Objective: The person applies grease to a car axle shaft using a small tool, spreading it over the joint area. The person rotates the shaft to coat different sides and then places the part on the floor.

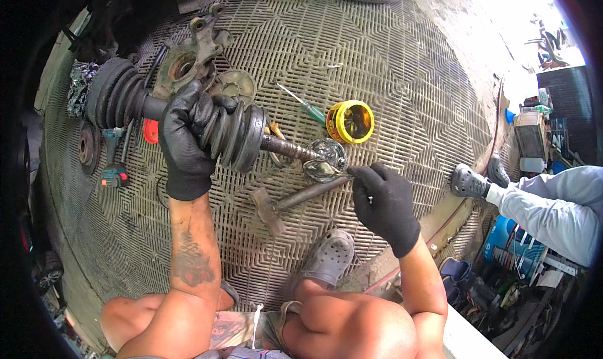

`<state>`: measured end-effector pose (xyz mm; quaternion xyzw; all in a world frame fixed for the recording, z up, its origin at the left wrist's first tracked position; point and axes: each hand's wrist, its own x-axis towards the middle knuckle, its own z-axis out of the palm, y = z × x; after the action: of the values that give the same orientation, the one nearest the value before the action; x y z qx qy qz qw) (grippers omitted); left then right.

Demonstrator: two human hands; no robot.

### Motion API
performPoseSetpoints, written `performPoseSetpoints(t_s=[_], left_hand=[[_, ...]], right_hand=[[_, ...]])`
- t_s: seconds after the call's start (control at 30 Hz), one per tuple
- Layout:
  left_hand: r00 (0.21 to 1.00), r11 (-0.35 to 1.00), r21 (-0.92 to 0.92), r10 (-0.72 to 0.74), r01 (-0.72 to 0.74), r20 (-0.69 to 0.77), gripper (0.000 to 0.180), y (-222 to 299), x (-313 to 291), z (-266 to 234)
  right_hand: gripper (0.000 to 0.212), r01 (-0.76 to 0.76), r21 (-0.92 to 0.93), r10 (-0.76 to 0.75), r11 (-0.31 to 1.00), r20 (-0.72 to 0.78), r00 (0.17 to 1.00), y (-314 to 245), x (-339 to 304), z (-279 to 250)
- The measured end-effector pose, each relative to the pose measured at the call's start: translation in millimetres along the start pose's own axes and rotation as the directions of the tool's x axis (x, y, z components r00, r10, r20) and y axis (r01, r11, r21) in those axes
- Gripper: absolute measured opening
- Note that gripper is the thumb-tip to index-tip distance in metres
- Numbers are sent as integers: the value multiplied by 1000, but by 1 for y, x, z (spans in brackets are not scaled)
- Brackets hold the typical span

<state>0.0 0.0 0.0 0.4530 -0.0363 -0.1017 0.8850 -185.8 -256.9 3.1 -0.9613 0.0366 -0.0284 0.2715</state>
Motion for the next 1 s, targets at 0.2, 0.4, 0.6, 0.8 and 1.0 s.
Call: performPoseSetpoints(t_s=[0.2,0.4,0.6,0.8,1.0], left_hand=[[999,998,-59,0,3,54,26,-5,-1,-14],[994,985,-158,-55,70,97,27,-1,-1,-5],[991,989,-142,-32,50,129,23,-3,0,-14],[998,996,-67,-63,65,19,21,1,-7,-6],[997,992,-122,-30,38,71,26,-1,1,-16]], right_hand=[[14,-17,-125,18,992,7,1000,21,12,-10],[15,-56,-96,59,994,31,998,32,23,-34],[15,5,63,-19,998,220,975,33,13,-15],[13,-229,179,205,957,144,968,51,15,-25],[52,59,76,-55,995,-62,997,50,-14,27]])
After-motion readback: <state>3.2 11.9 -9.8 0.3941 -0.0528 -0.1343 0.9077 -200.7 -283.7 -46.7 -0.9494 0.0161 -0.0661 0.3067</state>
